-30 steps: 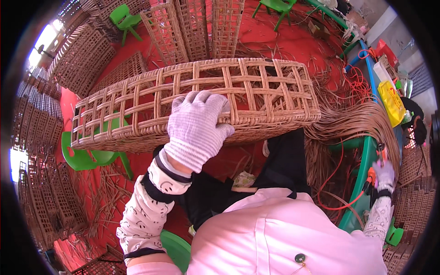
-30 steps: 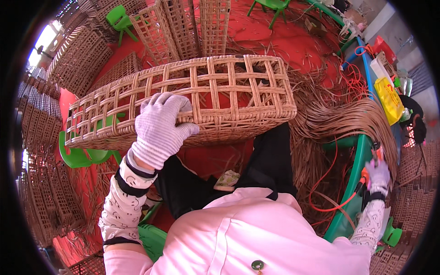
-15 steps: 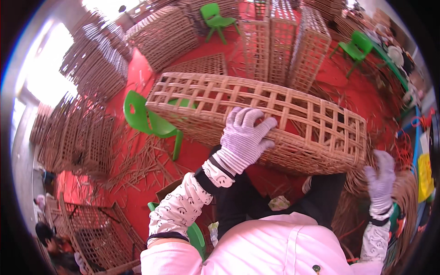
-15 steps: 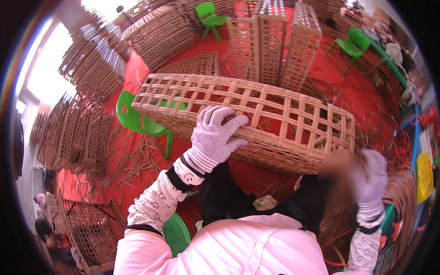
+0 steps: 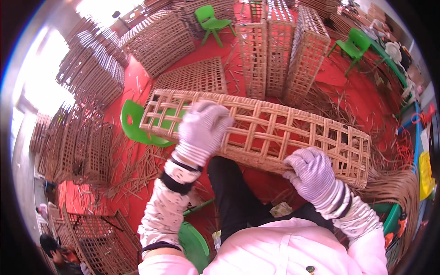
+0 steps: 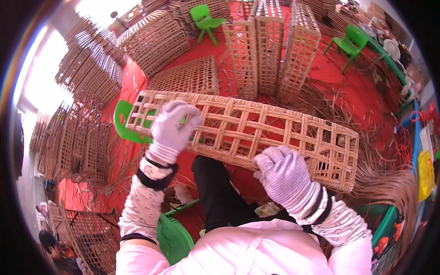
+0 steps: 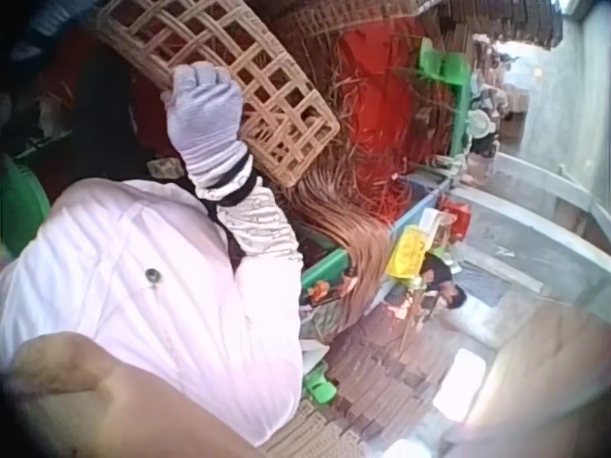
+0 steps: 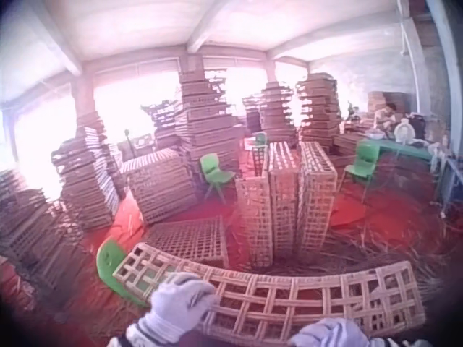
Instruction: The recorder is weaving strips of material into a wicker furniture frame and using a pneumatic nail gun for assembly.
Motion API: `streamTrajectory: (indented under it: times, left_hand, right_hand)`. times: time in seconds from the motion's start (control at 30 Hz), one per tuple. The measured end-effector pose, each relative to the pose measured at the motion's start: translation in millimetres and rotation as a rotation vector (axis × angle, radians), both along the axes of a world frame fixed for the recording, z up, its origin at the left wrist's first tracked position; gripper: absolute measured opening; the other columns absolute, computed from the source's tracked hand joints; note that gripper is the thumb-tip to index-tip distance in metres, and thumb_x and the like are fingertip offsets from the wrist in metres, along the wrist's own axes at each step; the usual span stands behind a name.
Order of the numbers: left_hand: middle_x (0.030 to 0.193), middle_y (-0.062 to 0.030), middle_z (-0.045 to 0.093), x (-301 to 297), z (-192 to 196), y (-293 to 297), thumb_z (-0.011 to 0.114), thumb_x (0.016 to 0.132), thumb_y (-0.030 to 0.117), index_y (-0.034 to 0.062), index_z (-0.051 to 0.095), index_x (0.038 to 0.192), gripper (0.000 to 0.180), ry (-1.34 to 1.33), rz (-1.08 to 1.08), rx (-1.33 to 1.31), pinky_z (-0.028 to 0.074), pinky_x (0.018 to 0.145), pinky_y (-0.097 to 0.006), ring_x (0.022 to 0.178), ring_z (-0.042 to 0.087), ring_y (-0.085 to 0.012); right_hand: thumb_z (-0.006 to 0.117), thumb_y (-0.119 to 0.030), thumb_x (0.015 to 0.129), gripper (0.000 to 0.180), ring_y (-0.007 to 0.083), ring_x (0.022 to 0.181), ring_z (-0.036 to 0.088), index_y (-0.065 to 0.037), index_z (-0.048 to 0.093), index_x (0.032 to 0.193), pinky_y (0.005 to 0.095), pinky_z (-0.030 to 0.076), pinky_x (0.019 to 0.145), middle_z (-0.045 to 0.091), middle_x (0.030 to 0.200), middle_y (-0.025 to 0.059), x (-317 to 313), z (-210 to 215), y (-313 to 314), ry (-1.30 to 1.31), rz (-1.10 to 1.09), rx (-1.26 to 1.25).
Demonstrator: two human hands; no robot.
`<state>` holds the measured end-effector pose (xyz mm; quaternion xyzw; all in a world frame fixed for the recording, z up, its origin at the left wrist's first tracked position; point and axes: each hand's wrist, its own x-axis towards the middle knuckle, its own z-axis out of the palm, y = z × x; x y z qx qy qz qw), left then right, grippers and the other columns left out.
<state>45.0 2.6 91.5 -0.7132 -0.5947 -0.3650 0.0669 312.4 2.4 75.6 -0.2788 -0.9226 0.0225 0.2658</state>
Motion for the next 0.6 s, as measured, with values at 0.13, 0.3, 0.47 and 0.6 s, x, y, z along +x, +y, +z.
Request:
streamTrajectory:
  times: [0.13,0.3,0.47,0.6]
  left_hand:
    - [0.104,-0.0118,0.057,-42.2,0.2,21.5,0.064,0.073,0.017,0.0046,0.057,0.102,0.032,0.242,-0.018,-0.135,0.044,0.083,-0.034,0.097,0.055,-0.0272]
    - [0.099,-0.0133,0.059,-50.1,24.1,59.9,0.064,0.073,0.016,0.0041,0.056,0.105,0.035,0.09,-0.045,-0.453,0.044,0.083,-0.031,0.094,0.058,-0.0278]
    - [0.098,-0.0117,0.06,-60.0,35.0,86.0,0.061,0.073,0.027,0.0105,0.055,0.105,0.036,0.478,-0.13,-0.586,0.046,0.08,-0.04,0.091,0.058,-0.0302]
    - [0.089,-0.0121,0.062,-52.3,39.0,89.9,0.053,0.079,0.026,0.0114,0.056,0.105,0.03,0.705,-0.028,-0.725,0.047,0.076,-0.04,0.088,0.059,-0.031]
  right_hand:
    - [0.063,-0.039,0.072,0.037,0.0316,0.083,0.055,-0.006,0.056,0.09,0.042,0.044,0.075,0.055,0.085,0.0127,26.1,47.0,40.5,-0.025,0.132,-0.149]
    - [0.057,-0.04,0.077,0.041,0.0336,0.089,0.055,-0.006,0.054,0.099,0.0404,0.045,0.076,0.057,0.093,0.0155,28.8,45.3,127.6,-0.182,-0.062,-0.143]
    - [0.059,-0.033,0.074,0.043,0.0335,0.094,0.055,-0.004,0.054,0.104,0.0408,0.044,0.081,0.057,0.1,0.0171,-43.1,53.0,138.2,-0.541,0.019,-0.364]
    - [0.057,-0.026,0.073,0.039,0.0359,0.087,0.057,-0.002,0.054,0.103,0.0407,0.046,0.077,0.061,0.088,0.0183,-81.8,43.6,145.2,-0.814,-0.093,-0.322]
